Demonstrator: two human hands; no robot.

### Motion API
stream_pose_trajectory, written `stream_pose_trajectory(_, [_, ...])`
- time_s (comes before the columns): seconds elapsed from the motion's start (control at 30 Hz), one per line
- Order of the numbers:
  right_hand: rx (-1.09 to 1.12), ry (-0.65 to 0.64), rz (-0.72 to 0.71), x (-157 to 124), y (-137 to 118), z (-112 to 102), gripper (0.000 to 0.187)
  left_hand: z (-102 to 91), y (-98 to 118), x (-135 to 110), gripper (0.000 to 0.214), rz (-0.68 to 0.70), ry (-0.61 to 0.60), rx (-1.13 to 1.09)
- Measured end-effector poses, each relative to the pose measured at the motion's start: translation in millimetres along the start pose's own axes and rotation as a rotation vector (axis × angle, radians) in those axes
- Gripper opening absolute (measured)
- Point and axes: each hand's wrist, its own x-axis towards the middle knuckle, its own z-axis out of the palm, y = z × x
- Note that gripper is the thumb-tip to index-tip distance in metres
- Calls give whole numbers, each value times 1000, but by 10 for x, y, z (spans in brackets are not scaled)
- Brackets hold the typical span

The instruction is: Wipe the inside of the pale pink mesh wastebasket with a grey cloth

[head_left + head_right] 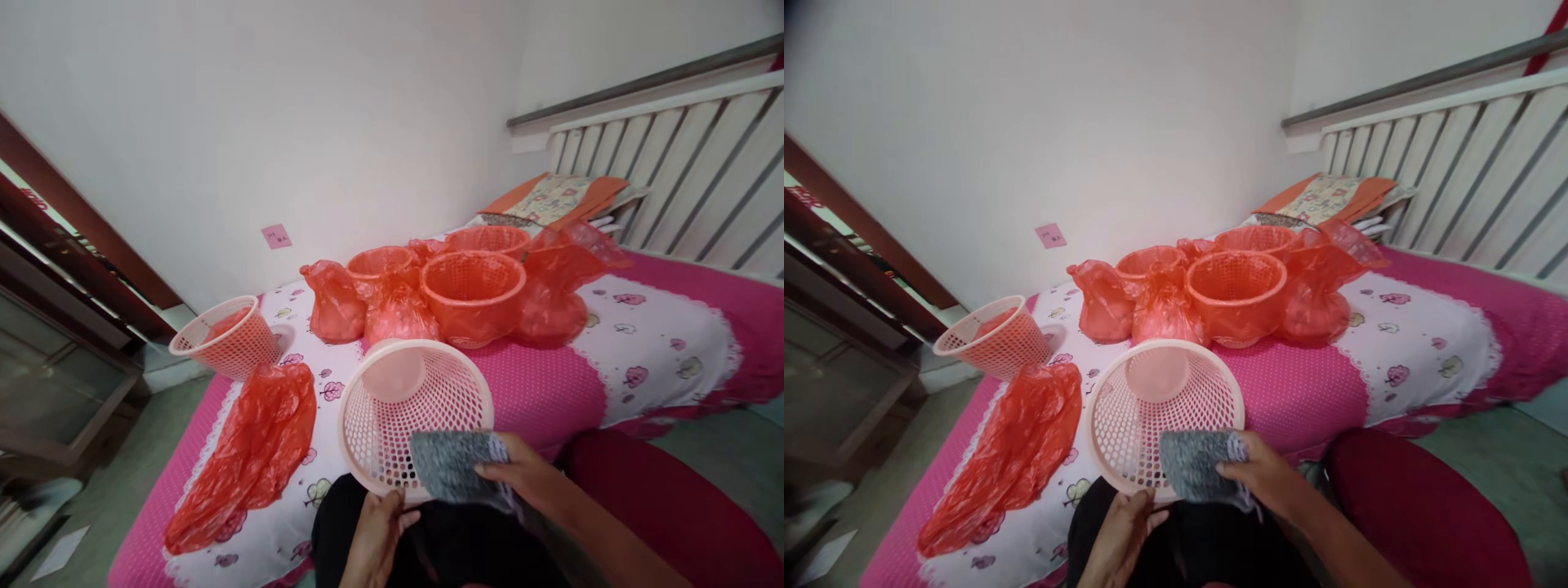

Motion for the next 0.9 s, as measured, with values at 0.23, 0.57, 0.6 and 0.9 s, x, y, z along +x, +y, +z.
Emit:
stream_pose_trajectory(0.23, [-412, 215, -386, 778, -118, 475, 58, 149, 19, -7, 22, -58, 23, -76])
stream_pose_trajectory(0.57, [-1251, 72, -252, 1691, -115, 932, 34, 114, -124, 0, 31, -116, 39, -163])
stream_pose_trajectory(0.6, [-1266, 57, -219, 1760, -29, 934, 29, 109, -127, 5, 30, -116, 38, -167])
stream_pose_trajectory(0.9, [-1259, -84, -56, 1926, 554, 868, 28, 92, -94, 34, 23, -121, 37, -198])
